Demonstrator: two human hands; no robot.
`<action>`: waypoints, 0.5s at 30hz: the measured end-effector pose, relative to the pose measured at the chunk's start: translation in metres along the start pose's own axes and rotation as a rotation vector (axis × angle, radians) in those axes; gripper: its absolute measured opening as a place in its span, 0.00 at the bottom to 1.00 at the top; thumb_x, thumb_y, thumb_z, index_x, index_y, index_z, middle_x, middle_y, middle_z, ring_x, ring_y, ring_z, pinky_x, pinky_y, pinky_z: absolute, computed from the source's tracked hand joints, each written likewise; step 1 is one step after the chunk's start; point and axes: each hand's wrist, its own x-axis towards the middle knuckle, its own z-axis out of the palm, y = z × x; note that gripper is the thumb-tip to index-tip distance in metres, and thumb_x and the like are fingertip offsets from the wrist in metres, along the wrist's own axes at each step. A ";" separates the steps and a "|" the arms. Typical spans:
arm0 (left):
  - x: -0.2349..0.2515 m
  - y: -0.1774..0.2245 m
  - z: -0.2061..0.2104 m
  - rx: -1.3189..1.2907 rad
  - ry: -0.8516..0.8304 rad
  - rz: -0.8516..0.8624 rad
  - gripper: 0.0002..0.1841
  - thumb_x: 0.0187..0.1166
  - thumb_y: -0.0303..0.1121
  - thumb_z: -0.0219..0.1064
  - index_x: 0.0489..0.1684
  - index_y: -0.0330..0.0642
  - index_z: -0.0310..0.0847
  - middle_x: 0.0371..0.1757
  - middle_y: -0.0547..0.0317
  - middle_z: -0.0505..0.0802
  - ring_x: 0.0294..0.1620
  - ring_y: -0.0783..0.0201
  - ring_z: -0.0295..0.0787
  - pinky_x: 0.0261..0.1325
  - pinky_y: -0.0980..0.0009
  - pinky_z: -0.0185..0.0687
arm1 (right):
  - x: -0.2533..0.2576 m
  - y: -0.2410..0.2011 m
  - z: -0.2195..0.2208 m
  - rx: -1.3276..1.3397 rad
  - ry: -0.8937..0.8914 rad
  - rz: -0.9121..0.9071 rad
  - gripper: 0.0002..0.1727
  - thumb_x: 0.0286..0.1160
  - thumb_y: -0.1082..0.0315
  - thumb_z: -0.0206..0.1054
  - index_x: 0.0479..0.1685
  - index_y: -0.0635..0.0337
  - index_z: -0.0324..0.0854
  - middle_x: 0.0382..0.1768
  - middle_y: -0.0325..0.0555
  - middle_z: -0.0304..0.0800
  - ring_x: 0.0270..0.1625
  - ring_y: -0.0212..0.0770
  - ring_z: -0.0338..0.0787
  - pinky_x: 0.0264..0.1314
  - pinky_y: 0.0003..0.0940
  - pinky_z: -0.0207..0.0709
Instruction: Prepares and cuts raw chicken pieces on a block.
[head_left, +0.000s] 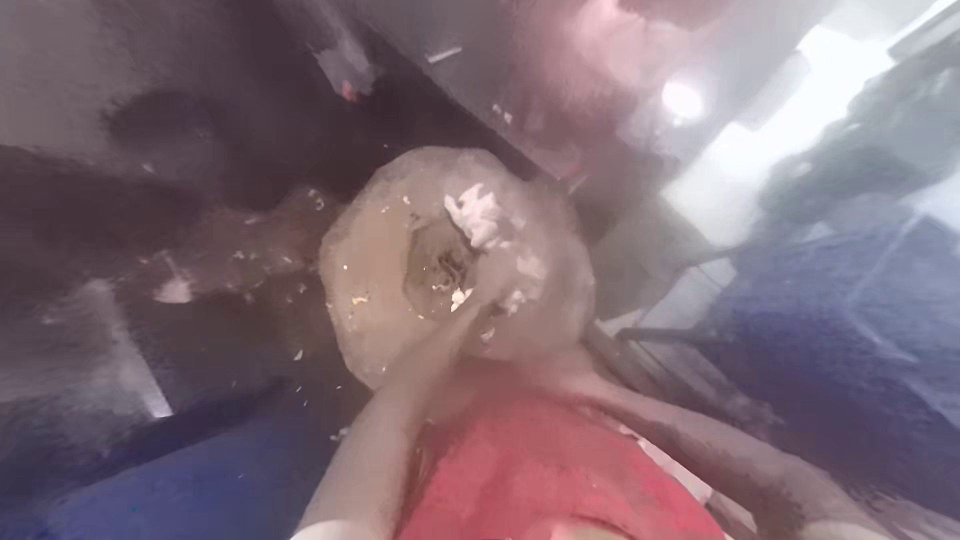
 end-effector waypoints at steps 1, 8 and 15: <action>0.006 0.003 0.000 0.012 -0.006 -0.005 0.22 0.75 0.43 0.69 0.66 0.46 0.83 0.56 0.41 0.92 0.57 0.37 0.89 0.54 0.34 0.82 | -0.005 -0.028 -0.017 0.146 -0.016 0.063 0.24 0.87 0.55 0.63 0.67 0.67 0.82 0.64 0.65 0.86 0.67 0.60 0.86 0.74 0.59 0.73; -0.093 -0.049 -0.061 -0.793 0.280 -0.164 0.32 0.75 0.46 0.75 0.77 0.41 0.73 0.62 0.46 0.90 0.59 0.57 0.90 0.64 0.53 0.87 | 0.075 0.079 0.019 0.417 0.166 -0.524 0.20 0.87 0.75 0.49 0.67 0.65 0.82 0.67 0.53 0.87 0.71 0.41 0.85 0.79 0.41 0.74; -0.185 -0.115 0.028 -1.426 0.461 -0.617 0.24 0.92 0.40 0.56 0.79 0.33 0.67 0.55 0.46 0.90 0.48 0.61 0.91 0.51 0.62 0.90 | 0.076 0.047 -0.002 0.382 0.456 -0.266 0.19 0.87 0.72 0.48 0.61 0.60 0.85 0.57 0.46 0.90 0.51 0.32 0.88 0.58 0.33 0.83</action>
